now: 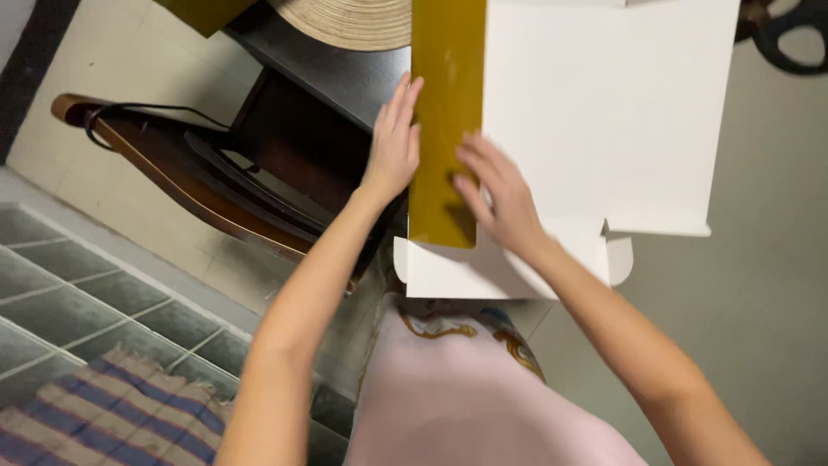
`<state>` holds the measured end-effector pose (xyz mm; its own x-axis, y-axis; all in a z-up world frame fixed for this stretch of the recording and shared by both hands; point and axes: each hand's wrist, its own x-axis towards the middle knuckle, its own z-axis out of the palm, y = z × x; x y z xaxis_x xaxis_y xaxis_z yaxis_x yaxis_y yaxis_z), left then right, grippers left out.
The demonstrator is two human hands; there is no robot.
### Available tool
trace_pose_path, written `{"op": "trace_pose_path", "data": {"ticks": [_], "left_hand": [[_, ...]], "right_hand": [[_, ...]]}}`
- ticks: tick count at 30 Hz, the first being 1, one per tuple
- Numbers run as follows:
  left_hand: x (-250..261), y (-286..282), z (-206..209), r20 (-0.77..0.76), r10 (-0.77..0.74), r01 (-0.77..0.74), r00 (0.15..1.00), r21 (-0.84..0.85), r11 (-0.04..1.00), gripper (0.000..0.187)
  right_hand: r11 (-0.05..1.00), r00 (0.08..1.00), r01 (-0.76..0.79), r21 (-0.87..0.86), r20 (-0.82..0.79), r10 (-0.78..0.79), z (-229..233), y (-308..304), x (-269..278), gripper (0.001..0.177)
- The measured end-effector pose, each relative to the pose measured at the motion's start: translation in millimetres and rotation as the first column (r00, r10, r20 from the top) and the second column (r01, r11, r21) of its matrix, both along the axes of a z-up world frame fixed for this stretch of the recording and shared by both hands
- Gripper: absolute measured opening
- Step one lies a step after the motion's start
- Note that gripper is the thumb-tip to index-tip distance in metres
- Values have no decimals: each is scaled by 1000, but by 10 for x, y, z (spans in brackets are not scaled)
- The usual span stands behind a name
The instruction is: The person assembles flat-packed cardboard boxes by folding the flaps and tucking the tabs into slots to form the box structure. They handle both white and yellow boxes, completing the assembly of one yellow box and placing its lid on top.
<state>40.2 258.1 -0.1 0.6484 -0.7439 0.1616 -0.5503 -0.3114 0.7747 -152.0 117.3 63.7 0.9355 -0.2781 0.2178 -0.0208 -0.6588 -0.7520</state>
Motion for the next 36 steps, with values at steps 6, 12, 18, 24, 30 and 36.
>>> {"op": "trace_pose_path", "data": {"ticks": [6, 12, 18, 24, 30, 36], "left_hand": [[-390, 444, 888, 445, -621, 593, 645, 220, 775, 69], [-362, 353, 1166, 563, -719, 604, 407, 425, 674, 69], [-157, 370, 1455, 408, -743, 678, 531, 322, 661, 34], [-246, 283, 2150, 218, -566, 593, 795, -82, 801, 28], [-1549, -313, 2572, 137, -529, 547, 837, -238, 803, 29], [-2923, -862, 2818, 157, -808, 810, 567, -283, 513, 42]], "right_hand": [[979, 987, -136, -149, -109, 121, 220, 773, -747, 105], [942, 996, 55, -332, -43, -74, -216, 1123, -1009, 95], [899, 973, 232, -370, 74, -221, -76, 1190, -1073, 35], [808, 862, 502, -308, 256, -437, 657, 830, -1615, 40], [653, 690, 719, -238, 361, -628, 1260, 670, -2902, 12], [520, 526, 848, -99, 266, -808, 1517, 775, -4590, 8]]}}
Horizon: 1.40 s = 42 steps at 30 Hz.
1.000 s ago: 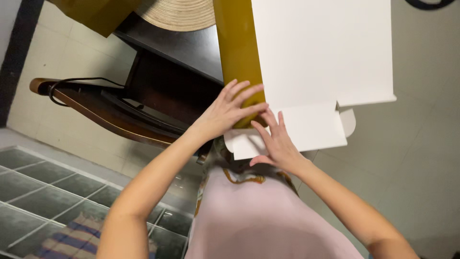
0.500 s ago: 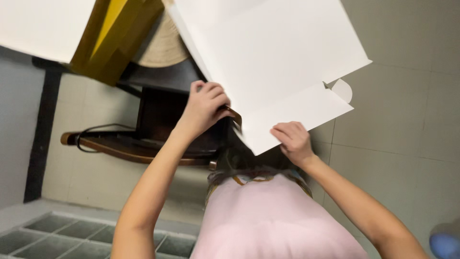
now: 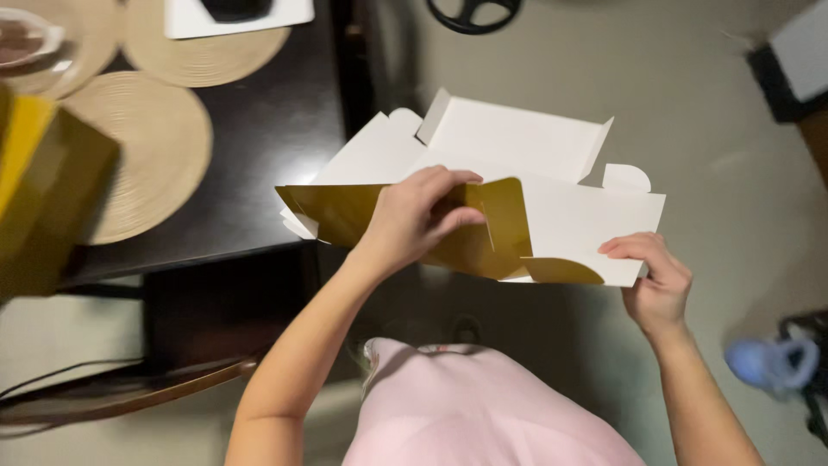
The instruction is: The person assembles flat-packed cardboard boxes by folding the flaps and tucking the tabs into slots to form the box structure. They handle both white and yellow boxes, completing the assembly of one yellow box and placing its lid on top.
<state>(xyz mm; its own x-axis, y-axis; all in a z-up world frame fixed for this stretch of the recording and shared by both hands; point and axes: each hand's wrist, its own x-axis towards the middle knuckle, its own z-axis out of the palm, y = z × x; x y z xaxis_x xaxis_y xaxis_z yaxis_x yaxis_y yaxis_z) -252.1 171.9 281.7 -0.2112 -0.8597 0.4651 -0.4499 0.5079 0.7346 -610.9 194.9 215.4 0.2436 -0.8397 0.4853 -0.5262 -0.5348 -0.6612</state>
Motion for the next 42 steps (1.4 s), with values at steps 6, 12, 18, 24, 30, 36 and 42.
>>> {"op": "trace_pose_path", "data": {"ticks": [6, 12, 18, 24, 30, 36, 42], "left_hand": [[-1198, -446, -247, -11, -7, 9, 1000, 174, 985, 39], [-1780, -652, -802, -322, -92, 259, 942, 525, 811, 31], [-1988, -646, -1227, -420, -150, 430, 895, 720, 545, 28], [-1901, -660, -1270, -524, -213, 552, 825, 661, 508, 29], [-1613, -631, -1101, -562, -145, 548, 814, 662, 512, 29], [-1349, -629, -1021, -564, -121, 531, 817, 651, 542, 27], [-1188, -595, -1033, -522, -103, 482, 847, 671, 563, 27]], "right_hand": [[975, 993, 76, 209, 71, -93, -8, 15, -1386, 22], [940, 989, 145, 309, -57, -134, -83, -176, -1774, 49], [961, 963, 155, 228, -254, -95, -272, -383, -1514, 67], [848, 994, -53, 528, -56, 97, -297, -509, -984, 68], [716, 871, -474, 512, 390, 298, -325, -699, -656, 70], [696, 862, -488, 527, 416, 290, -300, -739, -381, 73], [733, 898, -438, 521, 287, 333, -247, -698, -104, 75]]}}
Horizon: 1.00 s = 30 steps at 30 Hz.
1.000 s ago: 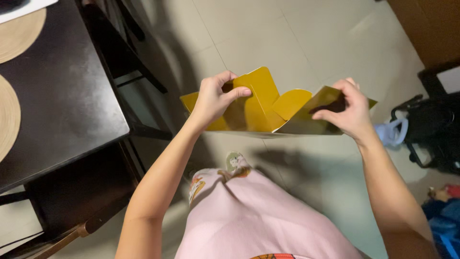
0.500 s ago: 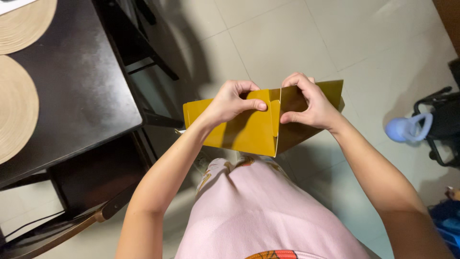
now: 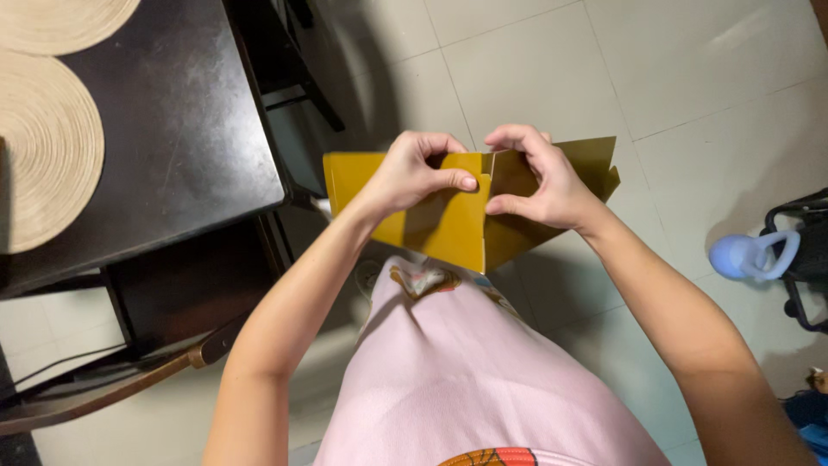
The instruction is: The person assembles flat-packed cardboard boxes by folding the flaps and tucking the tabs into slots to form the box structure. They handle both white and yellow boxes, completing the assembly of one yellow box and placing its lid on top.
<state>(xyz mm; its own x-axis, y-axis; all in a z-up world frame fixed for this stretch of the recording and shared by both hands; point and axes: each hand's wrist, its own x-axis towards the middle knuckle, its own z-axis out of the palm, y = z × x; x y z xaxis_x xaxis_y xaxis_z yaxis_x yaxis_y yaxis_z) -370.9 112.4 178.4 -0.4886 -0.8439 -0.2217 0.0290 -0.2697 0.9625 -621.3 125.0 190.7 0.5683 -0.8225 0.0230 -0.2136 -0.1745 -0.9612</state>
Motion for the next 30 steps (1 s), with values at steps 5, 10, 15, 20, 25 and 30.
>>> {"op": "trace_pose_path", "data": {"ticks": [5, 10, 15, 20, 25, 30], "left_hand": [[21, -3, 41, 97, -50, 65, 994, -153, 986, 29], [-55, 78, 125, 308, -24, 143, 951, -371, 917, 39], [22, 126, 164, 399, -58, 220, 915, -375, 901, 45], [791, -121, 71, 510, 357, 285, 783, -803, 523, 58], [1014, -161, -467, 454, 115, 61, 883, -355, 933, 26], [625, -94, -604, 242, 63, -19, 968, -182, 983, 20]], "right_hand": [[976, 995, -58, 209, 89, 40, -128, -112, -5, 46], [989, 997, -72, 132, 25, 70, -306, -160, -161, 27], [992, 992, -120, 46, -33, 121, -273, -115, -148, 28], [957, 953, 74, 281, 262, -151, -20, -196, -740, 28], [961, 881, 90, 260, 429, -199, -59, -174, -1399, 16], [988, 886, 148, -30, -440, -146, 268, -343, -1729, 44]]}}
